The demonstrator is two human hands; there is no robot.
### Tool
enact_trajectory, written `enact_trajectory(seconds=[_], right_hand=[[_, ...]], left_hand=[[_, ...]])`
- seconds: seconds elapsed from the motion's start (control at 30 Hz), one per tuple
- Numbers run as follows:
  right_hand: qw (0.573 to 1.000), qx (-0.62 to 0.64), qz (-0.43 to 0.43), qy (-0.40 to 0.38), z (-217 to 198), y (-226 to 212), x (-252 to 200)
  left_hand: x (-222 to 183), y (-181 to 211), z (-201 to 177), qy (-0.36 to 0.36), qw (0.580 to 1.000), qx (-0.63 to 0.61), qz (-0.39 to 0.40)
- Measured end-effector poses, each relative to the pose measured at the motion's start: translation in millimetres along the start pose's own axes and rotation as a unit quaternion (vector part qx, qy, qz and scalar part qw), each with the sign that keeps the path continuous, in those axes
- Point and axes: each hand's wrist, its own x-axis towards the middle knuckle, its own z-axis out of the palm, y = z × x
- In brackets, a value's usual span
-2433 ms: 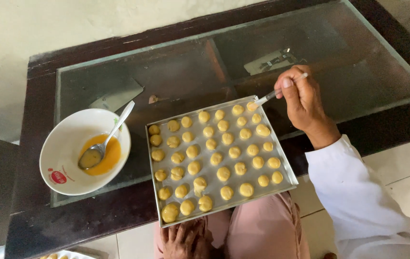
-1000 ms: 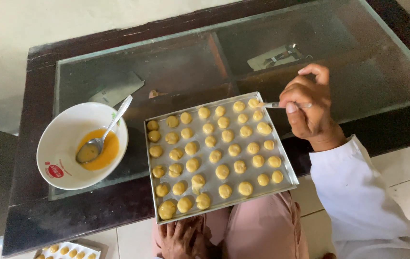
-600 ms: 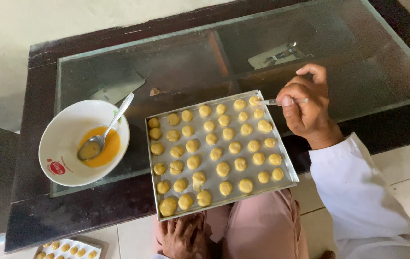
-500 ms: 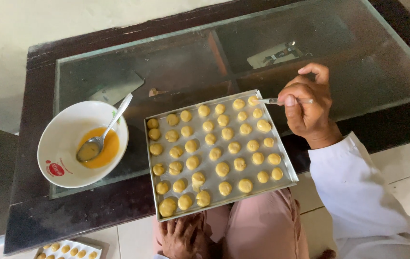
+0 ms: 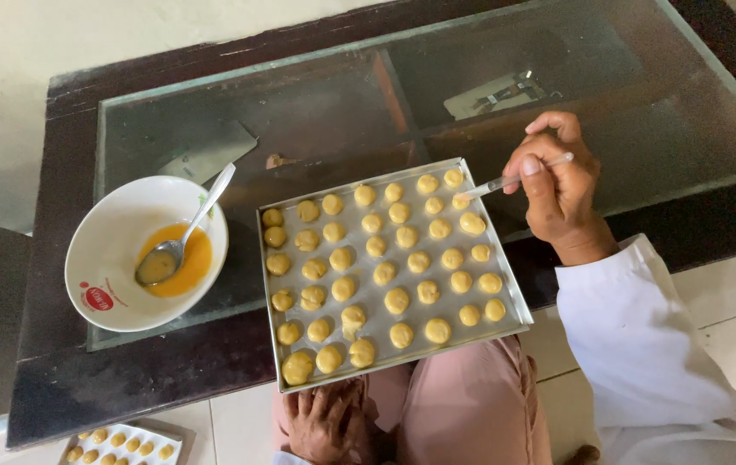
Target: Applying egg wash to small cookies on a baking tray using a brush.
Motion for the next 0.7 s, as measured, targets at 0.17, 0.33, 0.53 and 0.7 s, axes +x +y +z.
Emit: enact_trajectory(seconds=[0.17, 0.33, 0.53, 0.7], right_hand=[[0.999, -0.037, 0.001, 0.029, -4, 2, -2], [0.996, -0.009, -0.089, -0.003, 0, -11, 6], [0.995, 0.032, -0.090, -0.007, 2, -10, 5], [0.997, 0.012, -0.078, 0.009, 3, -9, 4]], left_hand=[[2, 1, -1, -0.002, 1.000, 0.009, -0.010], [3, 1, -3, 0.003, 1.000, -0.012, -0.007], [21, 8, -18, 0.032, 0.999, -0.015, 0.006], [21, 8, -17, 0.029, 0.999, -0.028, 0.001]])
